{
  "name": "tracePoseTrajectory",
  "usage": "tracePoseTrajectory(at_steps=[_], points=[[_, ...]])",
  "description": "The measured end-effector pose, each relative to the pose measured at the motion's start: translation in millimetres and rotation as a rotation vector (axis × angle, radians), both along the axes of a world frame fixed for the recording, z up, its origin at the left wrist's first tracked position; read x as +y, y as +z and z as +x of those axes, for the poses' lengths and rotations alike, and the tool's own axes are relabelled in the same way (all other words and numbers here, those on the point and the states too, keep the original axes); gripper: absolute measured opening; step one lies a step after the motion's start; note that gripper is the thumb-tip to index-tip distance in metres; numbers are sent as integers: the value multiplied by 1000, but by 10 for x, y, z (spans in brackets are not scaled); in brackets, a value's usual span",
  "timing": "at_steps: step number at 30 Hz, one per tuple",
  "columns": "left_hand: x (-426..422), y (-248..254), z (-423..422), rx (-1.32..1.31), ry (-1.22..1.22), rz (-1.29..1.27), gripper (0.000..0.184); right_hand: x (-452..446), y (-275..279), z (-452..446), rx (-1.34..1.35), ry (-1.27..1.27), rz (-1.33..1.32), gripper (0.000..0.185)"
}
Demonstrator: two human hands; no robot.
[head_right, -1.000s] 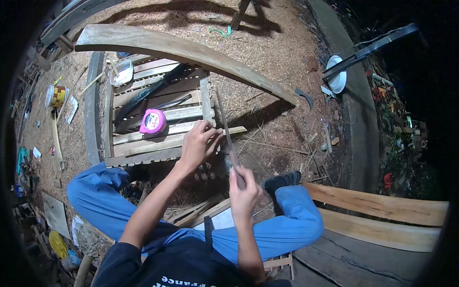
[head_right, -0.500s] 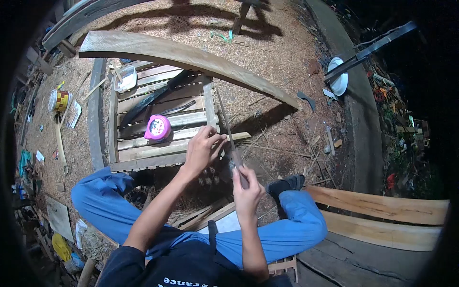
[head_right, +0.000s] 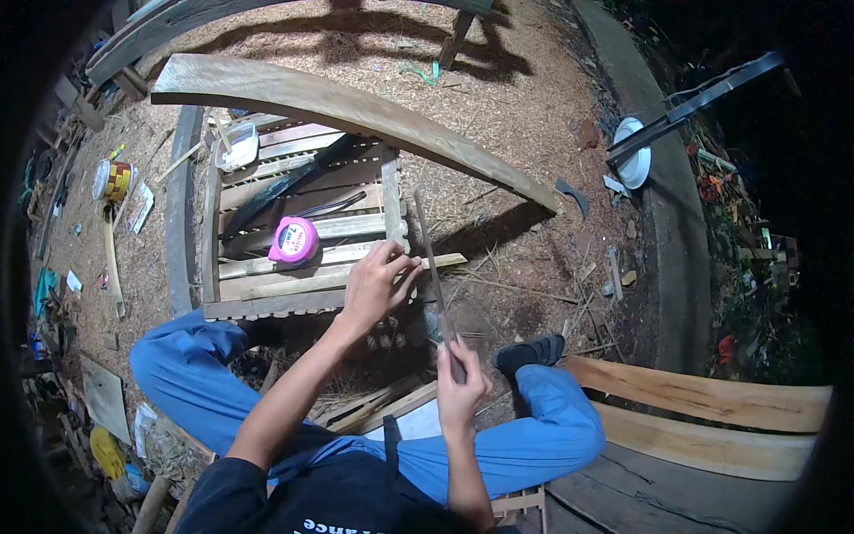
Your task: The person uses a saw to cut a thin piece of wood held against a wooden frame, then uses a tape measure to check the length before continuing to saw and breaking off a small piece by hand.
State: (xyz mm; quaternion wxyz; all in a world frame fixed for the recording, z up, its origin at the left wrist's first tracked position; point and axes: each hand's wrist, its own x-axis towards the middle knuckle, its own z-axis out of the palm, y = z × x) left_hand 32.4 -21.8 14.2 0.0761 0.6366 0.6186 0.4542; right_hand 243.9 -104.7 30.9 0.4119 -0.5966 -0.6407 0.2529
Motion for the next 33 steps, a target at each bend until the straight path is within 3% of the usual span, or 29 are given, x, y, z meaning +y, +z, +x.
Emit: tracePoseTrajectory(at_steps=[11,17,25,29,33], points=[[0,-17,-7,-8,-11,-19,17,141,253,-118,12,32,-112,17],[-5,-37,13,30,-23,-17,16,289,340,-341,-40,41,21,15],[20,-15,-6,32,-30,-38,15,-13,-25,-100,-47,0,108,16],[53,-4,-15,53,18,-65,13,300,112,-325,-40,32,119,16],[69,-20,-41,30,-11,-55,15,2,-40,-22,-12,11,-1,16]])
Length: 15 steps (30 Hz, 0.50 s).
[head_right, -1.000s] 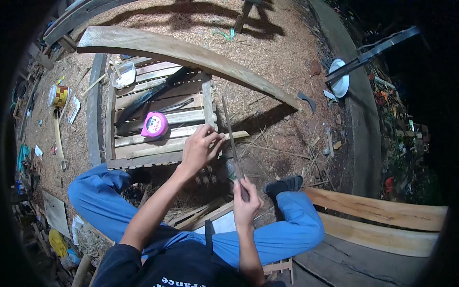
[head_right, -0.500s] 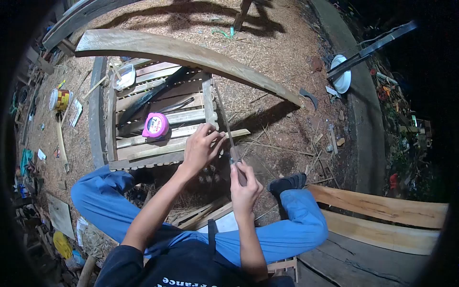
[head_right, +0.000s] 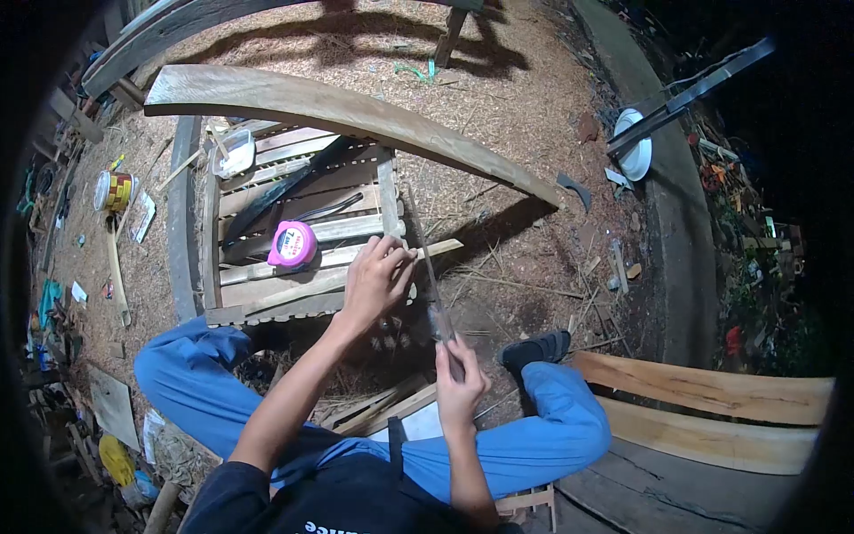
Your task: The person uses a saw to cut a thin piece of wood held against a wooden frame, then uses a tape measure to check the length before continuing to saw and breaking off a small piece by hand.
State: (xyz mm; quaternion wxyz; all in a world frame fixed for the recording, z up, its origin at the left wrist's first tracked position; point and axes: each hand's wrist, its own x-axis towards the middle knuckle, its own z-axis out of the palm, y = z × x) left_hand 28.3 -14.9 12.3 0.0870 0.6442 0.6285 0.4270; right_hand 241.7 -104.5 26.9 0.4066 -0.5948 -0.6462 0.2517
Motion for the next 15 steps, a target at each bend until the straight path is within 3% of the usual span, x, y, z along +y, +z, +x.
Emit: tracePoseTrajectory(at_steps=[5,13,15], points=[[11,-36,5,8,13,-3,15,128,287,-112,-42,21,-18,15],[29,-32,-9,21,22,-1,15,-4,4,99,78,2,-38,17],[4,-6,8,8,10,-20,15,76,220,-15,50,1,-48,17]])
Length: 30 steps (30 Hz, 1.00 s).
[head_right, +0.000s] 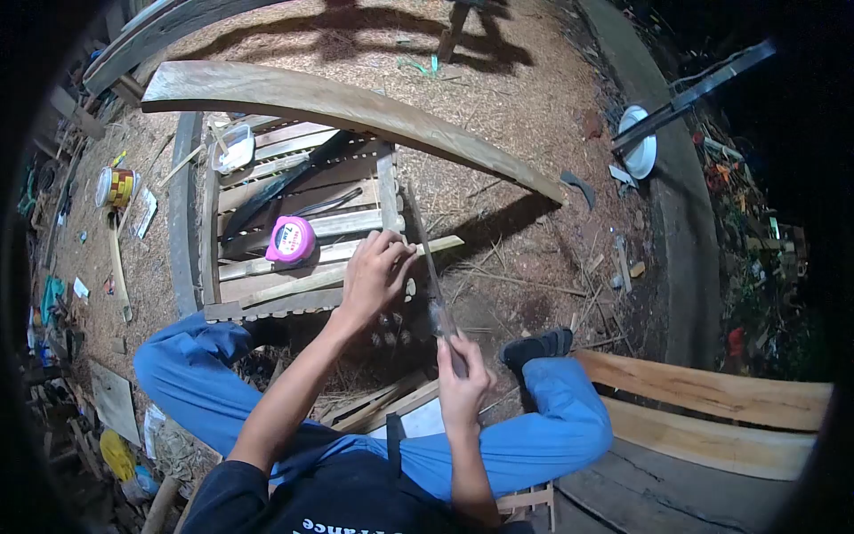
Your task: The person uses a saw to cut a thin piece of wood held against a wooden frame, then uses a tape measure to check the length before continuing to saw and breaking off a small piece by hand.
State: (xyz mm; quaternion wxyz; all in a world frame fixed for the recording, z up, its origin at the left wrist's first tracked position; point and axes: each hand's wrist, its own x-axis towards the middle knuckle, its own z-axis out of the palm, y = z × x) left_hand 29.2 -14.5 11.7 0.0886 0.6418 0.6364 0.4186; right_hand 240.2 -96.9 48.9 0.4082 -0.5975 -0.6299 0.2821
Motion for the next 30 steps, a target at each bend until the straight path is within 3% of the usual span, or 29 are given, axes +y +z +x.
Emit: tracePoseTrajectory(at_steps=[5,10,14,30], points=[[1,-27,-15,9,5,32,14,308,109,-137,50,49,-80,17],[30,-33,-24,1,0,10,14,-33,-237,186,61,18,-31,17],[22,-49,6,-15,-10,18,14,207,34,-140,-31,55,46,19],[9,9,-30,-14,-7,36,14,-14,-126,23,-9,29,-7,16]])
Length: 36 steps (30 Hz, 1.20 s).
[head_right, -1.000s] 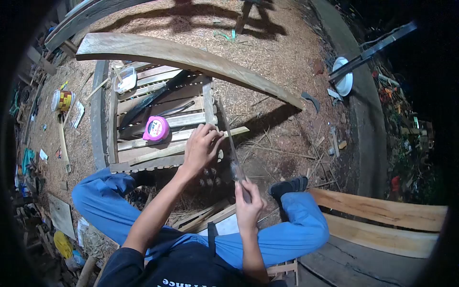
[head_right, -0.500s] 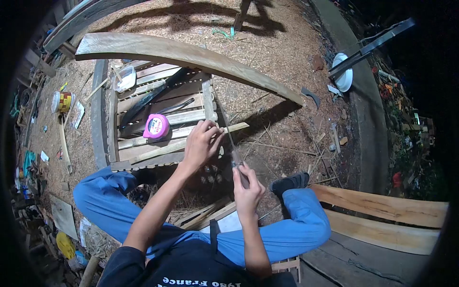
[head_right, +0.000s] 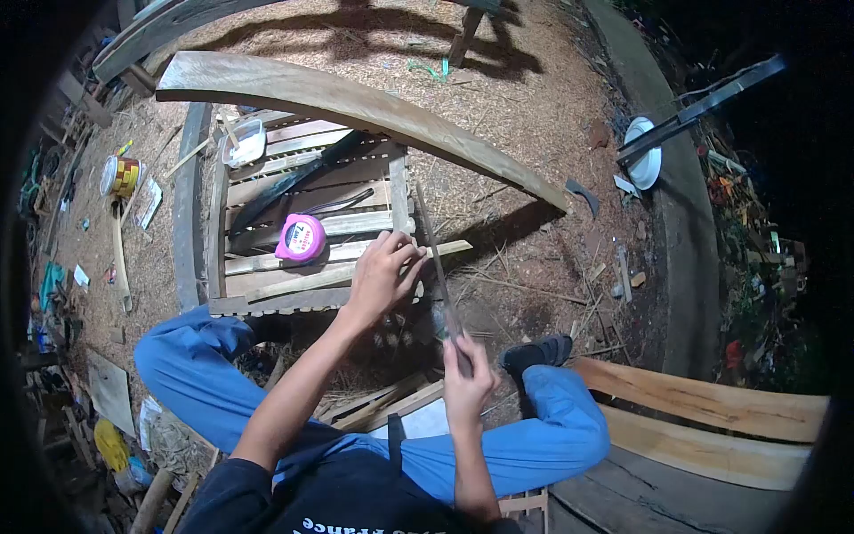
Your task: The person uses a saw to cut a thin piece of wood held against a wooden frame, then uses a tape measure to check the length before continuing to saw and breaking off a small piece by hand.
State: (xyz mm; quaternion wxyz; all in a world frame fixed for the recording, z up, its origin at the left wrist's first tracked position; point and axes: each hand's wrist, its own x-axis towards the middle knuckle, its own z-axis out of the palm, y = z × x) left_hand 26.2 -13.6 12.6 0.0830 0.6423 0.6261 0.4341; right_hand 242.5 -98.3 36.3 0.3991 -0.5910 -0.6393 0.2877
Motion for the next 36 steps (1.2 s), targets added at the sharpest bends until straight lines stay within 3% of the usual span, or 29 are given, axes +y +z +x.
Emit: tracePoseTrajectory(at_steps=[25,27,29,36], points=[[4,-38,16,-9,27,-26,16,-60,13,43,59,-49,-64,20],[32,-31,22,-14,16,-13,16,121,136,-119,-67,0,55,18],[26,-15,4,-38,1,-8,15,193,123,-176,-24,18,69,19],[15,-8,34,-10,24,-11,15,-89,237,-25,-97,-13,-34,21]])
